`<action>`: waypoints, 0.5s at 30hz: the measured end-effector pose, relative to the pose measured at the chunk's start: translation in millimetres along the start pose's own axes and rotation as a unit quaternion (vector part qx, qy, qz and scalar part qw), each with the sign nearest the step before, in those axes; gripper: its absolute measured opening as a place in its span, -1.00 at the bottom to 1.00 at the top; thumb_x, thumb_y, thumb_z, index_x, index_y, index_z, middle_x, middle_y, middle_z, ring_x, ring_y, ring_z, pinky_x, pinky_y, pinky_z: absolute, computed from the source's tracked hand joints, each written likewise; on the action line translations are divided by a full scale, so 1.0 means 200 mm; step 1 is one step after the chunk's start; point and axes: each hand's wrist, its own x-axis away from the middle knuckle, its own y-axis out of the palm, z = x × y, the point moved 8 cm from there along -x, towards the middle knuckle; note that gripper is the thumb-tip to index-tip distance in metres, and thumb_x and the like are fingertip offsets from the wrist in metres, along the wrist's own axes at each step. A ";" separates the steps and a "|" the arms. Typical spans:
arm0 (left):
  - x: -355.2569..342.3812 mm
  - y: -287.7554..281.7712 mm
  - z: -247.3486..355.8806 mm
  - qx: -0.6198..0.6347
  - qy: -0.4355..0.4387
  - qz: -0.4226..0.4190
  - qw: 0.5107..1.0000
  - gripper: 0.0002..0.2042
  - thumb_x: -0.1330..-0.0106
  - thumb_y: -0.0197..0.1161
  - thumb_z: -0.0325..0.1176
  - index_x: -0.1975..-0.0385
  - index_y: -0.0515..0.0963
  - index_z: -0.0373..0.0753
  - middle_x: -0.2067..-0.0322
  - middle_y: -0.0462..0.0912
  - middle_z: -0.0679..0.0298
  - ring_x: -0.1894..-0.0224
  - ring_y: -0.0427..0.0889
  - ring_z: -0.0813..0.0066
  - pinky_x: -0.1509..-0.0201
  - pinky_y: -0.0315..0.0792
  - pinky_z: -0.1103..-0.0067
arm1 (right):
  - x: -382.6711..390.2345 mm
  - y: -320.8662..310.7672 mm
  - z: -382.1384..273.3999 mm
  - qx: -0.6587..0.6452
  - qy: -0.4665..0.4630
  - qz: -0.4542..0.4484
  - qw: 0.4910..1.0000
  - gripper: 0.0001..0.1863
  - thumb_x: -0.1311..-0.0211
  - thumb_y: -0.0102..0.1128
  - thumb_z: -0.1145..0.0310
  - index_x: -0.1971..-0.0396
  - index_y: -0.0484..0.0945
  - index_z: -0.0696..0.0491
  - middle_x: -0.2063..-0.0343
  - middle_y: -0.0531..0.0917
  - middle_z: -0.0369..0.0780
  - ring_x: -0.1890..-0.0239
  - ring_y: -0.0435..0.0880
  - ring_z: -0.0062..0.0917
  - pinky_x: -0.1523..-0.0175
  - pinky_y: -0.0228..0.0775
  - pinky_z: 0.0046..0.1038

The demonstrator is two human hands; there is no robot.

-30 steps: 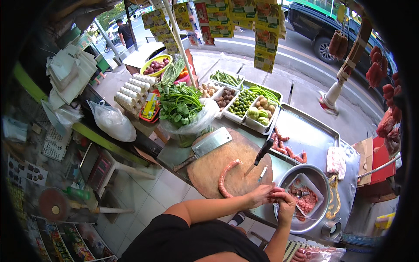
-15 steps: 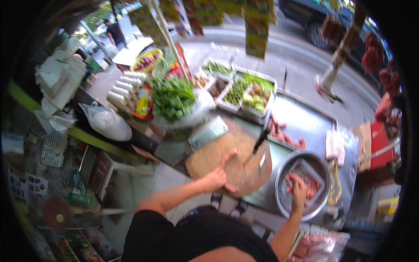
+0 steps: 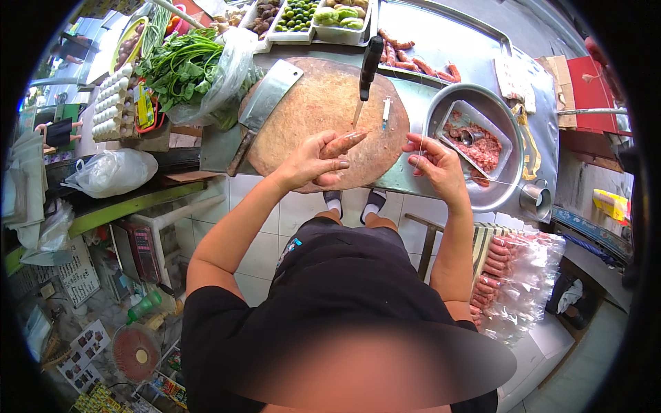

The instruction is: The person fills sausage casings with ground meat using a manual stuffer, ties off sections with string, and places the finished links on a tray. The person also weighs a portion of sausage on a digital scale and continues tying and arranging the links.

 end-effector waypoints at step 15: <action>-0.08 0.25 0.10 0.206 -0.078 -0.182 0.958 -0.57 -0.33 0.28 -0.03 0.10 0.49 -0.31 0.42 0.46 0.41 0.34 0.45 0.68 0.31 0.43 0.67 | -0.10 0.33 -0.37 -0.074 -0.084 -0.240 0.964 -0.51 -0.02 0.33 0.67 -0.05 0.58 0.21 0.05 0.69 -0.16 0.04 0.66 -0.56 -0.10 0.51 -0.51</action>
